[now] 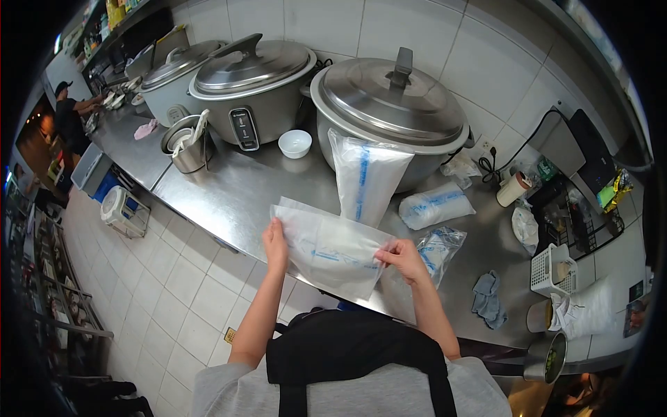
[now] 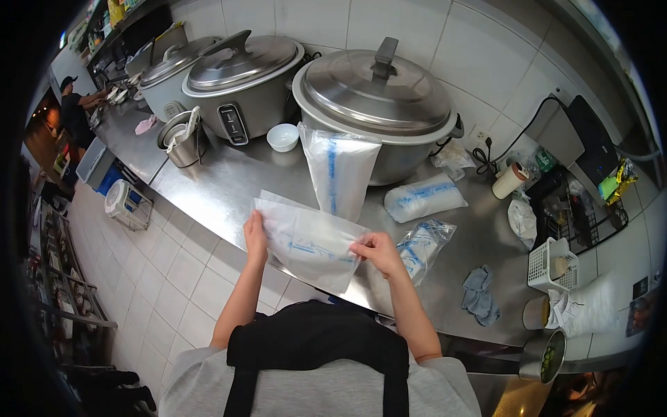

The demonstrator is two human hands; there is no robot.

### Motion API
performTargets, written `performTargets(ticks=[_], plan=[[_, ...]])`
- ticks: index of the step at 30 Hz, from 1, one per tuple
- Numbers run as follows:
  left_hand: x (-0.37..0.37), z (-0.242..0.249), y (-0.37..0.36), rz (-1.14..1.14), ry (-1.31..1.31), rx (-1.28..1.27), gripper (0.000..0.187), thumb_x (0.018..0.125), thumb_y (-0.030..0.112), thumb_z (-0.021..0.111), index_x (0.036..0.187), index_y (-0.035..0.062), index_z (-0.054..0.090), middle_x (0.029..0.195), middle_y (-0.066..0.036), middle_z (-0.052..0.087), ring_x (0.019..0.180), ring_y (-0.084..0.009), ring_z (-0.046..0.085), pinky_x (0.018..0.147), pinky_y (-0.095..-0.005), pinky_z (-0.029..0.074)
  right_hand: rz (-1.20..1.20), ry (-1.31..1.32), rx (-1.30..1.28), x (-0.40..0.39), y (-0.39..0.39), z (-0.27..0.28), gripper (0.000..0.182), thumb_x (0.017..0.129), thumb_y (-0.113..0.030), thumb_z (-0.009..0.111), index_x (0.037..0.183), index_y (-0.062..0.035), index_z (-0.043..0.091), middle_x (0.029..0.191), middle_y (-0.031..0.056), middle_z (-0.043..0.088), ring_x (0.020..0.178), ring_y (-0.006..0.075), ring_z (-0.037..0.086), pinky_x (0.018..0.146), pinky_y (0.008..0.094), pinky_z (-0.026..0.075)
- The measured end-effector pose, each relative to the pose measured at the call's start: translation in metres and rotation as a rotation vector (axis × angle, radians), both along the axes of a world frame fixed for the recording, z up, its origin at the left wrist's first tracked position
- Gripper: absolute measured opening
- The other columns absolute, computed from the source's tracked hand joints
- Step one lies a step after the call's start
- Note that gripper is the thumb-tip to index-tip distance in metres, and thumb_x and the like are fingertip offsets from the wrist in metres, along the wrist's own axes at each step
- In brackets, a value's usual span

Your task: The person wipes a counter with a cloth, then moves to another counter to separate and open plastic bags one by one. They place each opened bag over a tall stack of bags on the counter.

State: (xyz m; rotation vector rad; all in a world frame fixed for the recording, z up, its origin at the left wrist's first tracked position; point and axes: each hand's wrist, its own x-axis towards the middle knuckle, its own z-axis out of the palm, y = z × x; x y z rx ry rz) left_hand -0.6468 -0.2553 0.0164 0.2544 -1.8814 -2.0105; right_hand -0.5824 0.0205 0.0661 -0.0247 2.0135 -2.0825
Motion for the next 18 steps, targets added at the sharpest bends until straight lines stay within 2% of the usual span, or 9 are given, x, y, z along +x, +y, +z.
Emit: performTargets(ticks=[2, 4, 5, 8, 9, 10, 12, 16, 18], plan=[[0.003, -0.014, 0.004, -0.045, -0.034, -0.011, 0.041, 0.093, 0.033, 0.038, 0.069, 0.0009, 0.049, 0.062, 0.003, 0.042, 0.060, -0.0078, 0.035, 0.053, -0.0260, 0.031, -0.043, -0.013, 0.013, 0.005, 0.014, 0.004, 0.011, 0.073, -0.010, 0.069, 0.073, -0.0018, 0.062, 0.064, 0.0033, 0.060, 0.055, 0.0087, 0.053, 0.051, 0.0202, 0.042], [0.007, -0.034, 0.011, -0.137, -0.104, -0.031, 0.042, 0.094, 0.032, 0.036, 0.068, 0.0006, 0.047, 0.059, 0.003, 0.039, 0.058, -0.0087, 0.033, 0.052, -0.0277, 0.030, -0.152, -0.020, 0.221, 0.009, 0.040, 0.005, 0.012, 0.071, -0.010, 0.070, 0.069, -0.0041, 0.059, 0.061, 0.0009, 0.056, 0.053, 0.0075, 0.051, 0.050, 0.0197, 0.040], [0.005, -0.056, 0.011, -0.188, -0.158, -0.065, 0.038, 0.093, 0.030, 0.038, 0.074, 0.0008, 0.052, 0.058, 0.002, 0.042, 0.055, -0.0085, 0.035, 0.050, -0.0261, 0.031, -0.210, 0.009, 0.258, 0.011, 0.056, 0.004, 0.014, 0.071, -0.011, 0.070, 0.067, -0.0051, 0.057, 0.060, -0.0001, 0.054, 0.053, 0.0073, 0.050, 0.049, 0.0202, 0.040], [0.024, -0.047, 0.038, -0.352, -0.198, -0.059, 0.029, 0.092, 0.026, 0.041, 0.082, 0.0023, 0.055, 0.057, 0.001, 0.045, 0.054, -0.0084, 0.042, 0.048, -0.0230, 0.034, -0.449, 0.126, 0.325, 0.018, 0.105, 0.008, 0.019, 0.073, -0.015, 0.069, 0.069, -0.0053, 0.053, 0.060, -0.0013, 0.052, 0.052, 0.0070, 0.049, 0.045, 0.0219, 0.040], [0.031, -0.040, 0.050, -0.397, -0.301, 0.063, 0.021, 0.088, 0.019, 0.044, 0.086, 0.0033, 0.059, 0.064, -0.001, 0.052, 0.056, -0.0073, 0.046, 0.047, -0.0221, 0.035, -0.505, 0.142, 0.303, 0.022, 0.119, 0.020, 0.017, 0.074, -0.015, 0.067, 0.072, -0.0054, 0.054, 0.061, -0.0013, 0.052, 0.053, 0.0070, 0.049, 0.047, 0.0222, 0.041], [0.036, -0.037, 0.060, -0.408, -0.303, 0.062, 0.021, 0.088, 0.019, 0.044, 0.086, 0.0033, 0.059, 0.064, -0.001, 0.052, 0.056, -0.0073, 0.046, 0.047, -0.0221, 0.035, -0.560, 0.159, 0.283, 0.027, 0.133, 0.034, 0.016, 0.076, -0.016, 0.066, 0.074, -0.0056, 0.054, 0.062, -0.0014, 0.052, 0.054, 0.0071, 0.049, 0.048, 0.0225, 0.042], [0.044, -0.034, 0.078, -0.657, -0.435, 0.257, 0.016, 0.088, 0.011, 0.044, 0.094, 0.0011, 0.055, 0.072, -0.005, 0.058, 0.064, -0.0102, 0.055, 0.054, -0.0216, 0.042, -0.646, 0.239, 0.150, 0.039, 0.149, 0.062, 0.014, 0.079, -0.017, 0.062, 0.076, -0.0059, 0.054, 0.064, -0.0013, 0.053, 0.056, 0.0073, 0.049, 0.050, 0.0228, 0.044], [0.039, -0.033, 0.139, -0.858, -0.435, 0.456, 0.025, 0.085, 0.003, 0.043, 0.108, -0.0004, 0.051, 0.083, -0.007, 0.062, 0.071, -0.0122, 0.057, 0.064, -0.0228, 0.045, -0.692, 0.415, 0.075, 0.070, 0.149, 0.124, 0.013, 0.081, -0.015, 0.060, 0.076, -0.0056, 0.053, 0.066, -0.0012, 0.053, 0.056, 0.0064, 0.049, 0.051, 0.0220, 0.045], [0.036, -0.019, 0.157, -0.786, -0.195, 0.353, 0.036, 0.083, -0.001, 0.042, 0.119, -0.0010, 0.045, 0.104, -0.016, 0.058, 0.097, -0.0212, 0.055, 0.084, -0.0270, 0.042, -0.702, 0.483, 0.088, 0.080, 0.146, 0.131, 0.012, 0.080, -0.013, 0.061, 0.076, -0.0056, 0.052, 0.066, -0.0013, 0.053, 0.056, 0.0057, 0.049, 0.051, 0.0215, 0.044]])
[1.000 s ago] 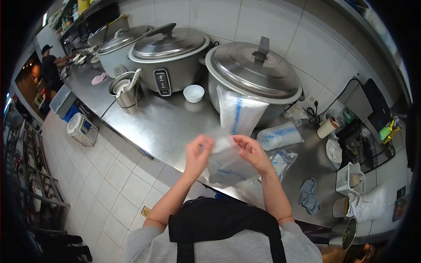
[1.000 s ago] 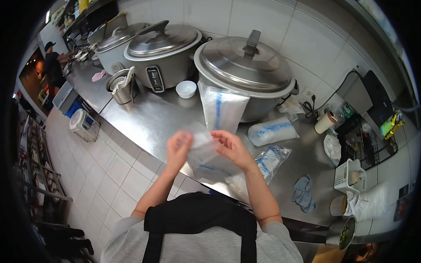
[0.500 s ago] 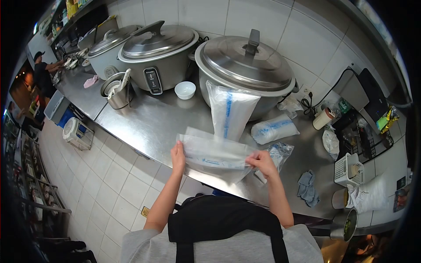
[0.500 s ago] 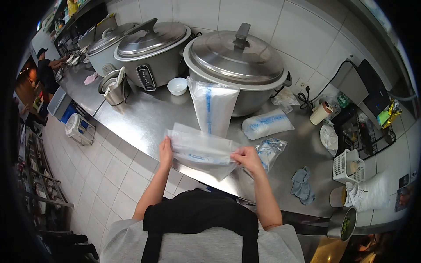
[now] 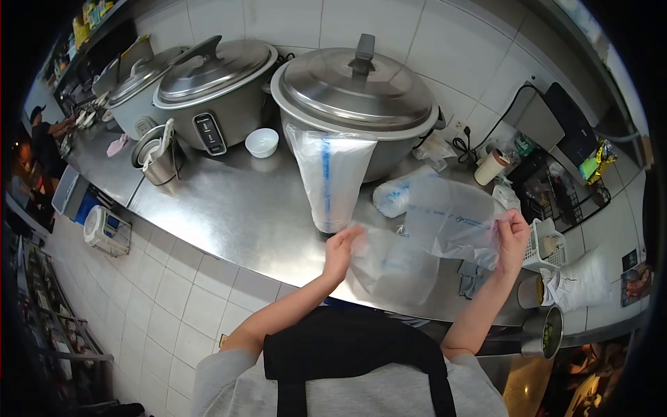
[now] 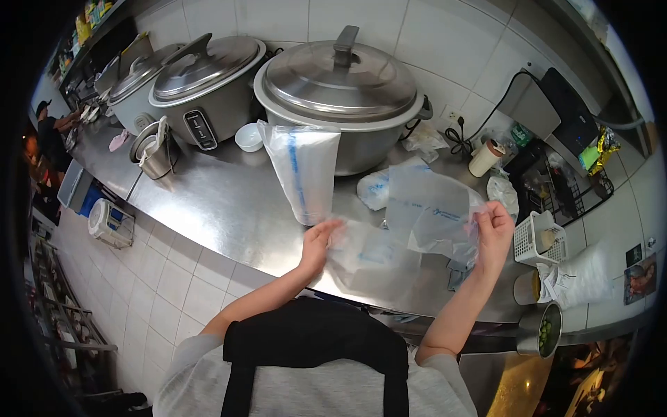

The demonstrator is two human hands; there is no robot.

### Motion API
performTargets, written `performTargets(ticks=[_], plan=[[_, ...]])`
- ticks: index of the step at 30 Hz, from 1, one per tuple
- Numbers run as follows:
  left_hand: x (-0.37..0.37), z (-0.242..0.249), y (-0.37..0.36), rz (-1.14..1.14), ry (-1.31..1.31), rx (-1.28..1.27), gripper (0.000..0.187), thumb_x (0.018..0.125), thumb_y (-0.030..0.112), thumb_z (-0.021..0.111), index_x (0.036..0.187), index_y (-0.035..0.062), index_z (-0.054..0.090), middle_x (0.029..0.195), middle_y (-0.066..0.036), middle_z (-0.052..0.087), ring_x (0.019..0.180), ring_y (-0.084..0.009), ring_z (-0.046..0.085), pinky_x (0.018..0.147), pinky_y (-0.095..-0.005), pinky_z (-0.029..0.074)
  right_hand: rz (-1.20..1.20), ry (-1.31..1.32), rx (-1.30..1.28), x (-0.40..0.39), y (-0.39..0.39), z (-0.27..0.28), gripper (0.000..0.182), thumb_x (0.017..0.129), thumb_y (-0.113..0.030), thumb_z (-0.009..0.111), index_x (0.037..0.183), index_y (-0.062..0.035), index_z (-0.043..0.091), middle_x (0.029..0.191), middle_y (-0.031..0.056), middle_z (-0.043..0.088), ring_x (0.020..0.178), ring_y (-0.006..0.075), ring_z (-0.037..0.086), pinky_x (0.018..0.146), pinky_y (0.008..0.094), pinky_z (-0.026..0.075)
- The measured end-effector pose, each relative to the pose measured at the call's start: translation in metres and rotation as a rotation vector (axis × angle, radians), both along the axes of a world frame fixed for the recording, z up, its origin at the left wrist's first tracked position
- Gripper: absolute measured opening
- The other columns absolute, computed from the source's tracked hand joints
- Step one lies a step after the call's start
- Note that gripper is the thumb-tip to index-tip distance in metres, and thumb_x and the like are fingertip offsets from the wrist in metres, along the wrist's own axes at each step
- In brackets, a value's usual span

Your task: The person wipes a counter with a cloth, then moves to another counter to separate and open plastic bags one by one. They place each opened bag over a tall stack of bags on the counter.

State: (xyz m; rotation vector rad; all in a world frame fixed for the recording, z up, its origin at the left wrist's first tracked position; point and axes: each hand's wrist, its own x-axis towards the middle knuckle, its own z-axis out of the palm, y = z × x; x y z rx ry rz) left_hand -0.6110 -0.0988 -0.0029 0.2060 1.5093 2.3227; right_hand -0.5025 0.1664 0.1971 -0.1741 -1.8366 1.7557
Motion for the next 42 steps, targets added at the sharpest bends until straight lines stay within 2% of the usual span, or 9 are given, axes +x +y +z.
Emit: performTargets(ticks=[3, 6, 9, 14, 16, 26, 32, 35, 42], plan=[[0.005, 0.052, 0.008, 0.274, 0.857, -0.376, 0.042, 0.082, 0.006, 0.048, 0.123, -0.0020, 0.042, 0.129, -0.022, 0.038, 0.122, -0.0311, 0.036, 0.098, -0.0353, 0.032, -0.094, 0.094, 0.105, 0.007, -0.008, 0.001, 0.016, 0.080, -0.015, 0.062, 0.075, -0.0060, 0.050, 0.067, -0.0013, 0.053, 0.056, 0.0043, 0.048, 0.051, 0.0175, 0.039], [0.006, 0.036, 0.014, 0.013, 1.093, -0.834, 0.051, 0.078, 0.016, 0.056, 0.122, -0.0038, 0.040, 0.139, -0.021, 0.019, 0.131, -0.0367, 0.011, 0.103, -0.0424, 0.022, -0.171, 0.163, 0.126, 0.002, -0.027, 0.000, 0.017, 0.078, -0.012, 0.064, 0.073, -0.0077, 0.049, 0.065, -0.0029, 0.051, 0.053, 0.0026, 0.045, 0.048, 0.0157, 0.036], [0.009, -0.009, 0.014, -0.175, 1.031, -1.361, 0.056, 0.075, 0.022, 0.060, 0.123, -0.0009, 0.042, 0.133, -0.021, 0.034, 0.125, -0.0327, 0.029, 0.103, -0.0366, 0.023, -0.004, 0.001, 0.085, -0.014, -0.049, 0.000, 0.019, 0.073, -0.005, 0.066, 0.071, -0.0075, 0.048, 0.061, -0.0034, 0.050, 0.047, 0.0013, 0.041, 0.039, 0.0161, 0.030], [-0.008, 0.035, -0.030, -0.362, 1.103, -0.747, 0.044, 0.073, 0.022, 0.061, 0.114, 0.0063, 0.052, 0.115, -0.018, 0.052, 0.108, -0.0340, 0.047, 0.091, -0.0389, 0.037, 0.262, -0.203, 0.063, -0.048, -0.071, -0.019, 0.019, 0.076, -0.007, 0.065, 0.071, -0.0078, 0.046, 0.056, -0.0052, 0.046, 0.042, 0.0005, 0.039, 0.036, 0.0162, 0.028], [0.006, 0.078, -0.061, -0.394, 0.608, -0.895, 0.044, 0.073, 0.020, 0.060, 0.115, 0.0070, 0.052, 0.113, -0.018, 0.054, 0.103, -0.0335, 0.052, 0.087, -0.0379, 0.041, 0.358, -0.213, 0.038, -0.058, -0.081, -0.023, 0.021, 0.076, -0.005, 0.065, 0.070, -0.0069, 0.045, 0.053, -0.0046, 0.046, 0.040, 0.0007, 0.038, 0.035, 0.0166, 0.027], [0.056, 0.214, -0.138, 0.762, 0.826, -0.705, 0.030, 0.077, -0.001, 0.049, 0.107, -0.0001, 0.054, 0.105, -0.014, 0.057, 0.096, -0.0290, 0.055, 0.085, -0.0341, 0.041, 0.867, -0.305, 0.255, -0.092, -0.150, -0.016, 0.022, 0.076, -0.005, 0.065, 0.069, -0.0049, 0.044, 0.054, -0.0052, 0.044, 0.048, -0.0005, 0.036, 0.042, 0.0181, 0.026], [0.062, 0.189, -0.105, 0.390, 1.062, -0.936, 0.020, 0.076, 0.005, 0.056, 0.095, -0.0005, 0.057, 0.094, -0.012, 0.060, 0.081, -0.0201, 0.057, 0.071, -0.0290, 0.043, 1.205, -0.131, 0.372, -0.108, -0.184, -0.026, 0.019, 0.071, -0.010, 0.069, 0.075, -0.0024, 0.051, 0.054, -0.0036, 0.044, 0.052, 0.0020, 0.038, 0.045, 0.0199, 0.029], [0.051, 0.160, -0.118, 0.359, 0.536, -0.638, 0.009, 0.077, 0.008, 0.057, 0.078, -0.0015, 0.057, 0.060, -0.005, 0.056, 0.055, -0.0106, 0.051, 0.053, -0.0245, 0.040, 1.201, -0.282, 0.344, -0.108, -0.185, -0.015, 0.018, 0.069, -0.010, 0.069, 0.078, -0.0024, 0.055, 0.061, -0.0009, 0.049, 0.056, 0.0051, 0.044, 0.050, 0.0215, 0.034], [0.038, 0.153, -0.135, 0.309, 0.362, -0.511, 0.006, 0.080, 0.004, 0.051, 0.075, 0.0013, 0.052, 0.065, 0.001, 0.052, 0.061, -0.0042, 0.049, 0.055, -0.0183, 0.038, 0.814, 0.394, 0.782, -0.081, -0.197, -0.009, 0.024, 0.066, -0.012, 0.070, 0.084, -0.0033, 0.058, 0.091, 0.0066, 0.053, 0.086, 0.0214, 0.051, 0.072, 0.0328, 0.041]])
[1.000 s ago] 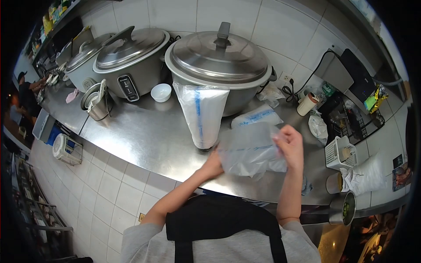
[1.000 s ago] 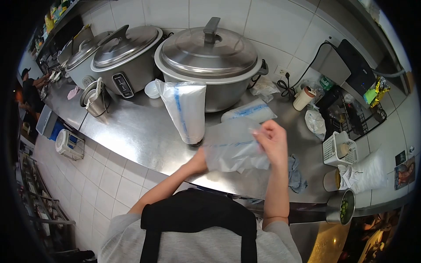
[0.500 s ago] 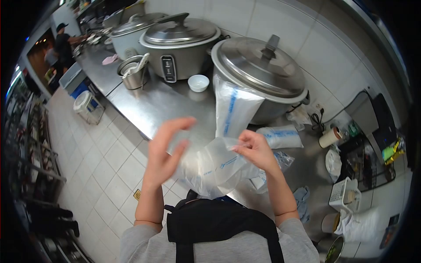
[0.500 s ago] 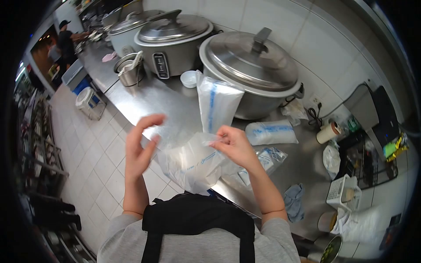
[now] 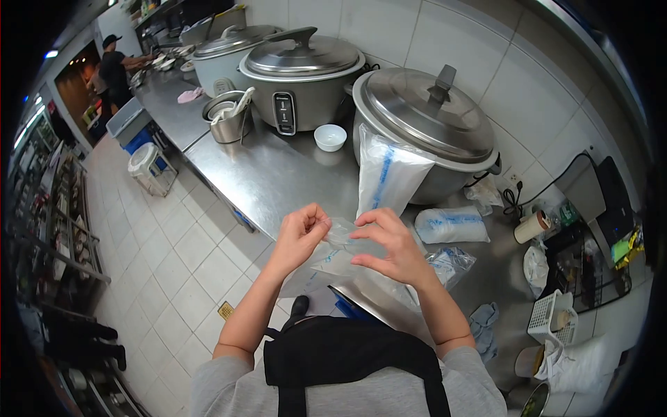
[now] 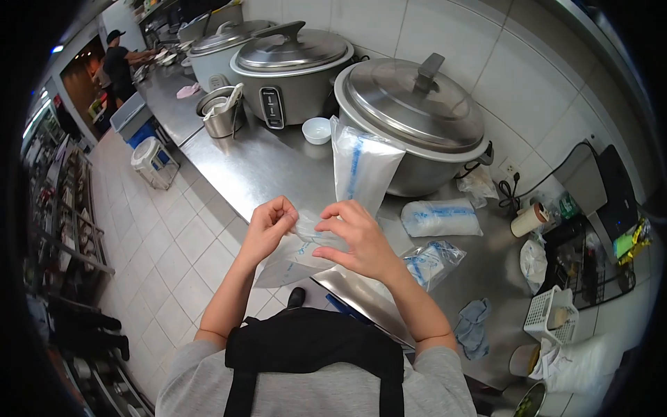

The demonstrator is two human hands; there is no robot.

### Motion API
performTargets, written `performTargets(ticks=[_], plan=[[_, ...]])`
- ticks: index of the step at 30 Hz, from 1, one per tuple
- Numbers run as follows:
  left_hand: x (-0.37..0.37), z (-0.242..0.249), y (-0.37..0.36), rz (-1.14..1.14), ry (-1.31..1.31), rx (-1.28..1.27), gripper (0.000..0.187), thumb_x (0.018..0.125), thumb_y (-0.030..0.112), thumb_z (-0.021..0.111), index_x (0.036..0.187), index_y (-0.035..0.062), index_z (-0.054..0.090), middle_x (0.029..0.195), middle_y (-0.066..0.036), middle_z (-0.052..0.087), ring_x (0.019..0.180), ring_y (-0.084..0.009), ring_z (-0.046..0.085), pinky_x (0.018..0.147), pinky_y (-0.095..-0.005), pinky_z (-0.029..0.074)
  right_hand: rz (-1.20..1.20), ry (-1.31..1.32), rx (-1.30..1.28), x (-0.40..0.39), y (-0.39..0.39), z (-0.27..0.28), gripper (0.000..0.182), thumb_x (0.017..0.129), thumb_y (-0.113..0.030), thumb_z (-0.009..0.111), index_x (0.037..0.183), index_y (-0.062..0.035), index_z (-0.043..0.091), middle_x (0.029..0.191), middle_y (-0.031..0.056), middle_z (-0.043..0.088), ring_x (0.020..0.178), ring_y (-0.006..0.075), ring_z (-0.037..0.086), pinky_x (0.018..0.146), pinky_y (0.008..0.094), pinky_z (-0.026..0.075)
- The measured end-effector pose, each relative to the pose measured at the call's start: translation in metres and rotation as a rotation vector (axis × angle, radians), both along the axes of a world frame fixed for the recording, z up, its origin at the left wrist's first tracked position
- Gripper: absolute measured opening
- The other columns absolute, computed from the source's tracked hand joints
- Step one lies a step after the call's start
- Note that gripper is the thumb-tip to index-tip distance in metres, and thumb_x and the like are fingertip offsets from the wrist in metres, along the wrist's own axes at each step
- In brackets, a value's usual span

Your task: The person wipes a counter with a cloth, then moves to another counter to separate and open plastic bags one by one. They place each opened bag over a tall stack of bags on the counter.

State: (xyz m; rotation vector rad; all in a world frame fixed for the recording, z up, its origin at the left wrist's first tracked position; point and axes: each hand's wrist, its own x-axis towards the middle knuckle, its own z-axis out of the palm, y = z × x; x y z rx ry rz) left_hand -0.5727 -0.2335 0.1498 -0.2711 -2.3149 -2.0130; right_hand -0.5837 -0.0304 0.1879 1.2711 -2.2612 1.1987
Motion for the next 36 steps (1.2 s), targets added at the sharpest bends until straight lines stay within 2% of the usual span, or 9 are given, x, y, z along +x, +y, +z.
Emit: performTargets(ticks=[6, 9, 12, 18, 20, 22, 26, 34, 36], plan=[[-0.033, -0.013, -0.036, -0.149, -0.054, 0.248, 0.010, 0.079, 0.008, 0.054, 0.074, -0.0008, 0.052, 0.064, -0.003, 0.055, 0.062, -0.0060, 0.051, 0.052, -0.0209, 0.038, -0.238, 0.047, 0.124, -0.018, -0.022, -0.019, 0.016, 0.066, -0.011, 0.069, 0.073, -0.0037, 0.057, 0.089, 0.0065, 0.052, 0.086, 0.0238, 0.048, 0.074, 0.0354, 0.040], [-0.045, 0.005, -0.049, -0.037, 0.129, -0.162, 0.006, 0.078, 0.007, 0.053, 0.078, 0.0012, 0.053, 0.065, -0.005, 0.055, 0.064, -0.0116, 0.053, 0.065, -0.0270, 0.043, -0.224, 0.025, 0.098, -0.021, -0.037, -0.014, 0.014, 0.066, -0.010, 0.068, 0.069, -0.0035, 0.056, 0.088, 0.0063, 0.052, 0.084, 0.0237, 0.048, 0.073, 0.0345, 0.040], [-0.040, 0.046, -0.040, 0.132, 0.830, -0.319, 0.009, 0.078, 0.012, 0.056, 0.078, 0.0035, 0.055, 0.064, -0.006, 0.054, 0.063, -0.0186, 0.054, 0.080, -0.0337, 0.041, -0.193, -0.005, 0.058, -0.022, -0.052, -0.001, 0.013, 0.065, -0.008, 0.068, 0.067, -0.0034, 0.056, 0.087, 0.0058, 0.053, 0.085, 0.0236, 0.049, 0.072, 0.0338, 0.040], [-0.085, 0.023, -0.051, -0.684, 0.478, -0.460, 0.017, 0.079, 0.018, 0.061, 0.071, 0.0036, 0.056, 0.067, -0.006, 0.056, 0.062, -0.0193, 0.051, 0.093, -0.0383, 0.035, 0.027, -0.204, -0.247, -0.026, -0.031, 0.000, 0.009, 0.068, -0.006, 0.065, 0.067, -0.0028, 0.057, 0.076, 0.0043, 0.057, 0.081, 0.0185, 0.053, 0.070, 0.0298, 0.041], [-0.102, 0.009, -0.048, -0.900, 0.194, -0.127, 0.023, 0.082, 0.020, 0.058, 0.066, 0.0034, 0.055, 0.065, -0.004, 0.056, 0.062, -0.0126, 0.051, 0.087, -0.0328, 0.040, 0.200, -0.392, -0.444, -0.020, -0.011, -0.007, 0.008, 0.070, -0.007, 0.064, 0.069, -0.0023, 0.057, 0.072, 0.0037, 0.058, 0.076, 0.0157, 0.054, 0.067, 0.0275, 0.042], [-0.118, 0.005, -0.046, -0.965, 0.083, 0.050, 0.022, 0.083, 0.019, 0.056, 0.067, 0.0038, 0.054, 0.066, -0.003, 0.055, 0.065, -0.0096, 0.050, 0.078, -0.0274, 0.040, 0.124, -0.889, -0.547, -0.010, 0.006, -0.007, 0.010, 0.073, -0.008, 0.063, 0.075, -0.0004, 0.057, 0.065, 0.0023, 0.056, 0.063, 0.0102, 0.054, 0.059, 0.0227, 0.043], [-0.132, 0.034, -0.022, -1.101, -0.082, 0.271, 0.019, 0.084, 0.017, 0.054, 0.071, 0.0045, 0.054, 0.072, 0.002, 0.055, 0.070, -0.0069, 0.050, 0.068, -0.0218, 0.041, -0.239, -0.819, -0.423, -0.004, 0.026, 0.017, 0.012, 0.075, -0.008, 0.062, 0.082, 0.0015, 0.059, 0.066, 0.0016, 0.056, 0.056, 0.0076, 0.052, 0.051, 0.0203, 0.042], [-0.178, 0.068, 0.021, -0.978, -0.392, 0.452, 0.011, 0.082, 0.014, 0.057, 0.084, 0.0031, 0.058, 0.079, -0.001, 0.059, 0.075, -0.0082, 0.056, 0.068, -0.0254, 0.047, -0.005, -0.870, -0.839, -0.078, 0.077, 0.043, 0.031, 0.078, -0.011, 0.062, 0.105, 0.0024, 0.054, 0.084, 0.0048, 0.061, 0.073, 0.0098, 0.058, 0.061, 0.0217, 0.046], [-0.182, 0.047, 0.013, -0.995, 0.389, 0.411, 0.015, 0.082, 0.014, 0.055, 0.090, 0.0011, 0.057, 0.082, -0.004, 0.060, 0.072, -0.0125, 0.059, 0.066, -0.0256, 0.050, -0.148, -0.996, -0.925, -0.095, 0.071, 0.028, 0.035, 0.080, -0.010, 0.060, 0.111, 0.0031, 0.050, 0.093, 0.0067, 0.061, 0.082, 0.0124, 0.059, 0.069, 0.0263, 0.050]])
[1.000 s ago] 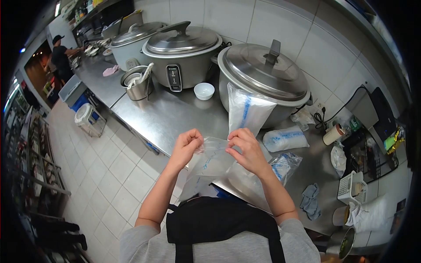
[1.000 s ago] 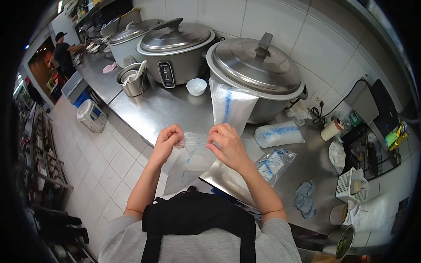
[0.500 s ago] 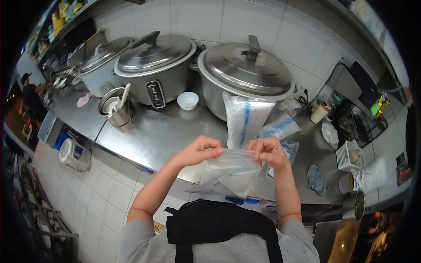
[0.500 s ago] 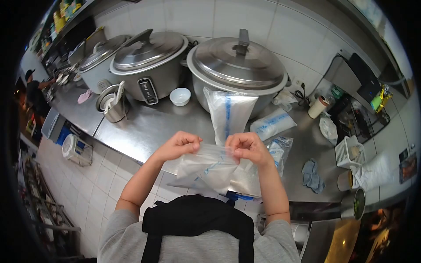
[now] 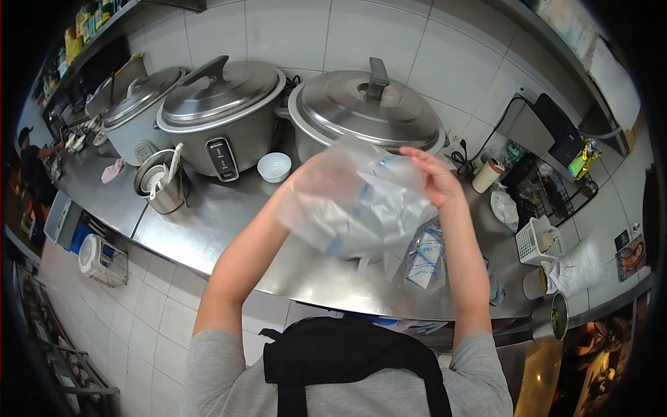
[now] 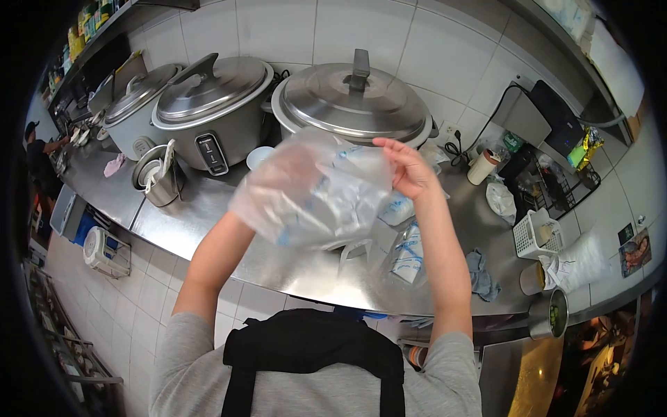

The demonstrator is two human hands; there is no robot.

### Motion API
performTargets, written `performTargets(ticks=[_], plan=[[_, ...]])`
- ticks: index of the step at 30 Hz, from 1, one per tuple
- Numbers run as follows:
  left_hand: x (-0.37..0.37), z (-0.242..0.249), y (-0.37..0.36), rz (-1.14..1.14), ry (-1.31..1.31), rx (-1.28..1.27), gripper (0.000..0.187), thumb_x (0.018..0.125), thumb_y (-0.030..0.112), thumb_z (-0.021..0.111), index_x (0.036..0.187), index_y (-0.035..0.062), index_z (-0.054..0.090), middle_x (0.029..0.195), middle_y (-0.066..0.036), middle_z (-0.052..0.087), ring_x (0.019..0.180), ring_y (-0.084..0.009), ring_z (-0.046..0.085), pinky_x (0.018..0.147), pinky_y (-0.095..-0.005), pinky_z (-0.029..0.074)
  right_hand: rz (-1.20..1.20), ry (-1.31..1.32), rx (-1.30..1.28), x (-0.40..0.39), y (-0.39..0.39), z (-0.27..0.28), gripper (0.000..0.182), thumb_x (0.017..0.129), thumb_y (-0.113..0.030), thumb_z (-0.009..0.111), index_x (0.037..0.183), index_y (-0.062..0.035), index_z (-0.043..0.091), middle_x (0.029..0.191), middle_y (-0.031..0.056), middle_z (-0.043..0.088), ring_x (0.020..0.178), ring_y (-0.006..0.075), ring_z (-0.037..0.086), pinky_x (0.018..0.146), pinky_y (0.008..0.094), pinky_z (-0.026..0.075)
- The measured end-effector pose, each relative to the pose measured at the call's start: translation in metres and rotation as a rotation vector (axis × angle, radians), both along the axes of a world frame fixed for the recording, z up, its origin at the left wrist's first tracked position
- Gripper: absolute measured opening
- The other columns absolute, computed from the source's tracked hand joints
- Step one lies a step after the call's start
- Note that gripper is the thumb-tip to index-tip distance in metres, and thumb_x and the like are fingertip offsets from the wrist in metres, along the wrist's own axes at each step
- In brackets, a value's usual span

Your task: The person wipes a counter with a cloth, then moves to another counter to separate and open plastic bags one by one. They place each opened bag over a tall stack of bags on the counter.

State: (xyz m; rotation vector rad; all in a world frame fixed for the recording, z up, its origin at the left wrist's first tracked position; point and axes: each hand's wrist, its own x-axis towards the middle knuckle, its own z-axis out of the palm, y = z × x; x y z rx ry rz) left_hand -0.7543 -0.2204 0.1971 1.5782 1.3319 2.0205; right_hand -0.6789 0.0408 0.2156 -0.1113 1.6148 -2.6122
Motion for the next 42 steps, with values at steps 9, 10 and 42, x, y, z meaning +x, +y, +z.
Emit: performTargets(ticks=[9, 10, 42], plan=[[-0.017, -0.097, 0.017, -0.476, -1.367, -0.036, 0.025, 0.087, 0.013, 0.039, 0.087, -0.0061, 0.054, 0.080, -0.014, 0.063, 0.070, -0.0213, 0.065, 0.054, -0.0288, 0.058, -0.148, -0.295, -0.050, -0.006, -0.028, -0.050, 0.021, 0.076, 0.009, 0.047, 0.094, -0.0026, 0.052, 0.072, 0.0034, 0.057, 0.049, 0.0080, 0.049, 0.032, 0.0181, 0.030], [-0.013, -0.108, 0.019, -0.476, -1.369, -0.035, 0.025, 0.087, 0.013, 0.039, 0.087, -0.0061, 0.054, 0.080, -0.014, 0.063, 0.070, -0.0213, 0.065, 0.054, -0.0288, 0.058, -0.148, -0.297, -0.050, -0.006, -0.028, -0.054, 0.021, 0.076, 0.009, 0.047, 0.094, -0.0026, 0.052, 0.072, 0.0034, 0.057, 0.049, 0.0080, 0.049, 0.032, 0.0181, 0.030], [-0.004, 0.005, 0.042, 0.505, -0.246, 0.138, 0.017, 0.082, 0.018, 0.062, 0.086, 0.0008, 0.063, 0.081, 0.000, 0.062, 0.075, -0.0063, 0.053, 0.072, -0.0197, 0.038, -0.019, -0.047, -0.136, -0.005, -0.012, -0.061, 0.021, 0.076, 0.003, 0.055, 0.096, -0.0009, 0.052, 0.076, 0.0042, 0.060, 0.055, 0.0097, 0.056, 0.040, 0.0207, 0.041]])
